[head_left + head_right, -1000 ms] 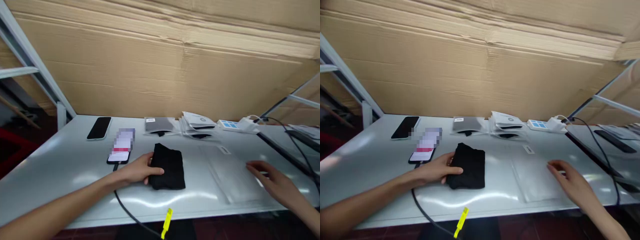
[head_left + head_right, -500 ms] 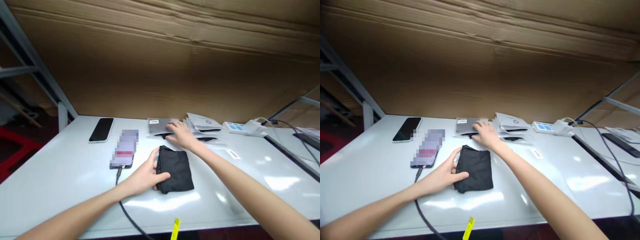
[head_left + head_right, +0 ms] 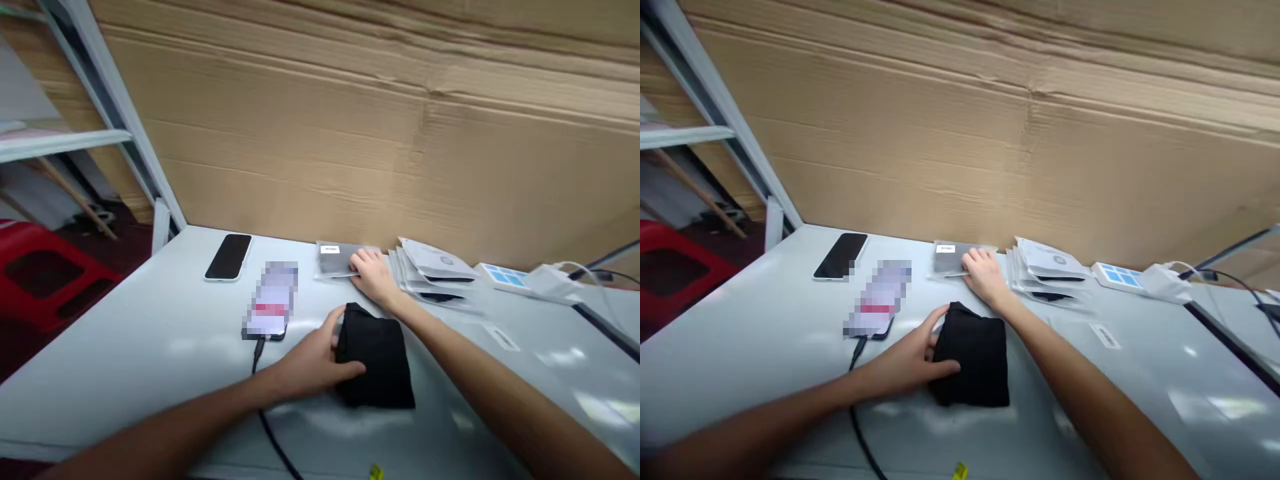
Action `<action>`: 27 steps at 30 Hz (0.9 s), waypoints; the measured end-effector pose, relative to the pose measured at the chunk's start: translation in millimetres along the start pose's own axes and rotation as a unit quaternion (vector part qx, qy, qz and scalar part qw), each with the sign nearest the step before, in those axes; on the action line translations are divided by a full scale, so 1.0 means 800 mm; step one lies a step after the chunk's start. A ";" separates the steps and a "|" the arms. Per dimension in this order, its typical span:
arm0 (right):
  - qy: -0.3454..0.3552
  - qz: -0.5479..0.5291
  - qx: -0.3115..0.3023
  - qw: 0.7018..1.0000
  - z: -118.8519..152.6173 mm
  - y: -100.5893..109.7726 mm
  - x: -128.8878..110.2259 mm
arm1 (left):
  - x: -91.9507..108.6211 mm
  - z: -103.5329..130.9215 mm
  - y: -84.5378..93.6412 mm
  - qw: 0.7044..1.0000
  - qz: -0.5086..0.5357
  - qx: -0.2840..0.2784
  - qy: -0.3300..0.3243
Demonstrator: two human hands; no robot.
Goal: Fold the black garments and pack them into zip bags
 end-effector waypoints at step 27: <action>-0.079 -0.375 0.021 0.924 0.074 0.004 -0.032 | 0.010 0.007 0.006 0.828 -0.550 0.047 -0.095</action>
Point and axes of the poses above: each hand's wrist, its own z-axis away from the middle knuckle, its own y-axis out of the back of the hand, x = y × z, the point moved 4 cm from there along -z, towards the middle knuckle
